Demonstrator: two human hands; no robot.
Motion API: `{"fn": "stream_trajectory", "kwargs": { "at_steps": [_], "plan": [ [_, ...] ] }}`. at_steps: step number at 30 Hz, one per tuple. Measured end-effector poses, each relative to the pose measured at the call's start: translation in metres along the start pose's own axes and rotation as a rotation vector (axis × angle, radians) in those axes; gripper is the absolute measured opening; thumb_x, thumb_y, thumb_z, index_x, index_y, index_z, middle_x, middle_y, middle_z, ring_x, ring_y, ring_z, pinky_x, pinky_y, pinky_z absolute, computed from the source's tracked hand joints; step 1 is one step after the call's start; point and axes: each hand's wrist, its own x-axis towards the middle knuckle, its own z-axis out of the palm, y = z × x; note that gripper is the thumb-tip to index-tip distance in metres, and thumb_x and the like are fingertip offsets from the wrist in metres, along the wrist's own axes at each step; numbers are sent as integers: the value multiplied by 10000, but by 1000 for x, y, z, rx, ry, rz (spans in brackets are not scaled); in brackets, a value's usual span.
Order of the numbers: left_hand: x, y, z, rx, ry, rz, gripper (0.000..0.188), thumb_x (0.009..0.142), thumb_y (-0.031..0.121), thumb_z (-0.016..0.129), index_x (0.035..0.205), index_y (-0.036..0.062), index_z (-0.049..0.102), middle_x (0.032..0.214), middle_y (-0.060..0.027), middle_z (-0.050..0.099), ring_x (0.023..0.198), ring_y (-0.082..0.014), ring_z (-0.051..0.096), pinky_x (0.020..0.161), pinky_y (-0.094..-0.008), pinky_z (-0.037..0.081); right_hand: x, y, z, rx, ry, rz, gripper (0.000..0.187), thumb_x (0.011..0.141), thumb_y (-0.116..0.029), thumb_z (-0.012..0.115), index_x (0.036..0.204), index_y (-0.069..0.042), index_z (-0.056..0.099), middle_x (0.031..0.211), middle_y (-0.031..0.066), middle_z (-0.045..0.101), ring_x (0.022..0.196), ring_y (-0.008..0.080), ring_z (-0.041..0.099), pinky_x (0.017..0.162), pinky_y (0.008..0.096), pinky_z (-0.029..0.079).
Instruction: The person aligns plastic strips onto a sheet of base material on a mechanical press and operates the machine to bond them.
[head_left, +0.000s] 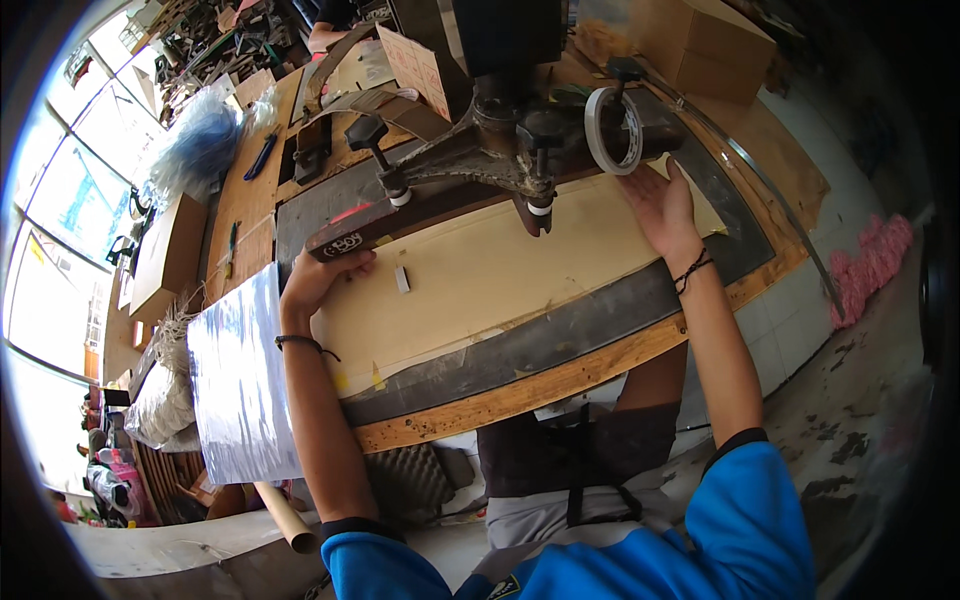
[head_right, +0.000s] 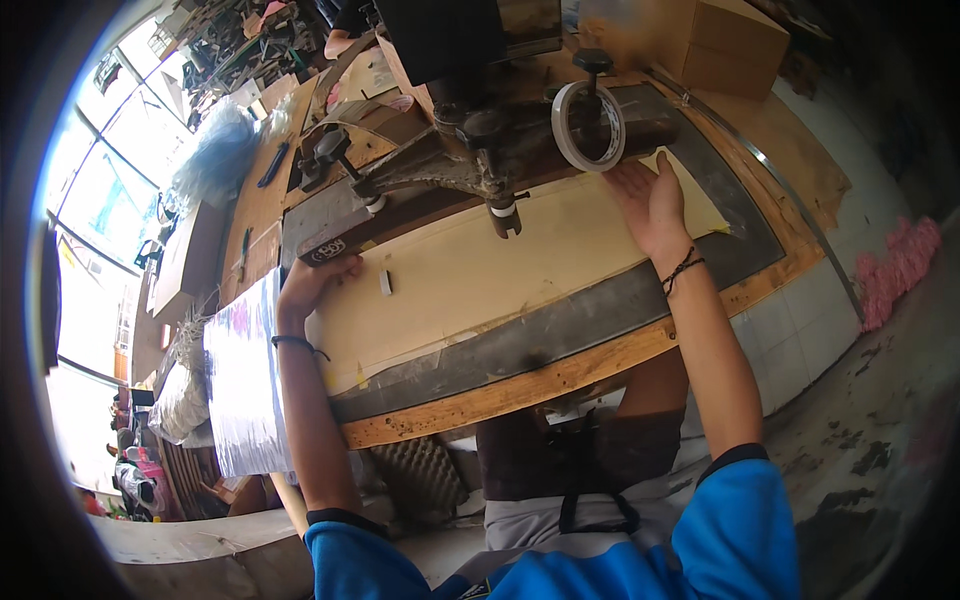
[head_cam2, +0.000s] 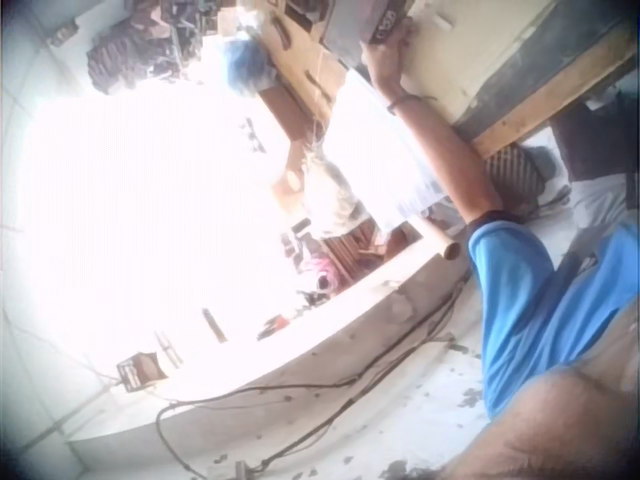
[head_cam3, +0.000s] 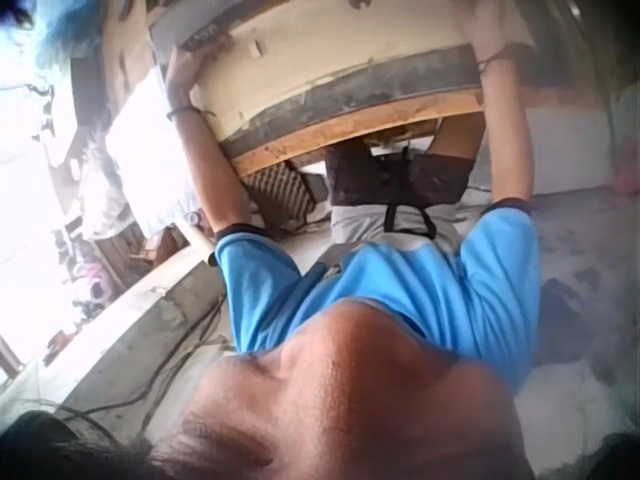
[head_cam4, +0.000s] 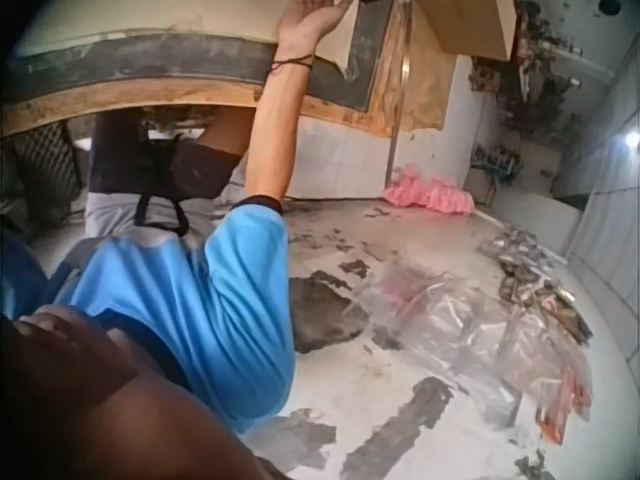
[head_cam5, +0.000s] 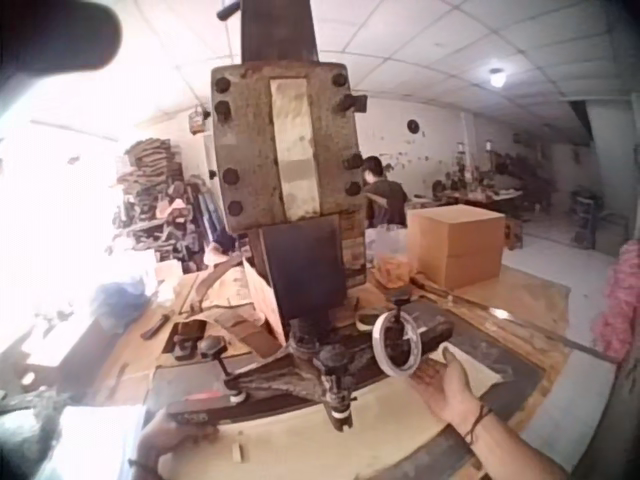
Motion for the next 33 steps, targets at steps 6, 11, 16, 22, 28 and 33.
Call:
{"fn": "stream_trajectory", "kwargs": {
  "at_steps": [6, 11, 16, 22, 28, 33],
  "plan": [
    [1, 4, 2, 18, -13, 15, 380, 832, 57, 797, 1187, -12, 679, 853, -56, 729, 750, -133, 693, 650, -259, 525, -15, 15, 24, 18, -39, 63, 695, 1103, -428, 324, 1499, 132, 210, 1483, 268, 391, 1370, 364, 440, 1209, 471, 372],
    [-2, 11, 3, 72, -38, 39, 630, 830, 60, 798, 1409, 14, 552, 860, -38, 718, 740, -118, 684, 641, -247, 513, -13, 34, 30, 83, 19, 8, 648, 1110, -412, 271, 1514, 92, 228, 1509, 239, 382, 1394, 364, 417, 1216, 476, 361],
    [0, 8, 2, 56, -60, 67, 554, 822, 75, 804, 1334, 7, 602, 874, -39, 720, 743, -118, 681, 645, -252, 511, -15, 59, 36, 169, 48, -28, 662, 1109, -418, 253, 1497, 118, 257, 1530, 245, 358, 1416, 363, 398, 1222, 472, 352],
    [0, 7, -1, 84, -95, 65, 284, 828, 102, 800, 1071, 15, 682, 875, -46, 728, 751, -132, 693, 657, -267, 516, -35, 84, 49, 170, -20, 38, 716, 1099, -463, 252, 1490, 137, 277, 1554, 250, 336, 1461, 335, 335, 1220, 457, 342],
    [0, 6, -2, 102, -114, 97, 258, 848, 117, 783, 1066, 26, 678, 885, -48, 735, 762, -135, 702, 660, -259, 511, -59, 108, 66, 258, -106, 100, 845, 1060, -593, 281, 1517, 118, 261, 1536, 201, 365, 1424, 294, 369, 1200, 456, 346],
    [2, 8, 0, 108, -108, 77, 275, 855, 121, 782, 1087, 26, 670, 898, -49, 739, 776, -128, 704, 653, -253, 510, -68, 123, 72, 344, -158, 51, 840, 1027, -659, 274, 1416, 70, 425, 1429, 201, 475, 1344, 340, 463, 1178, 496, 359]
  ]
}}
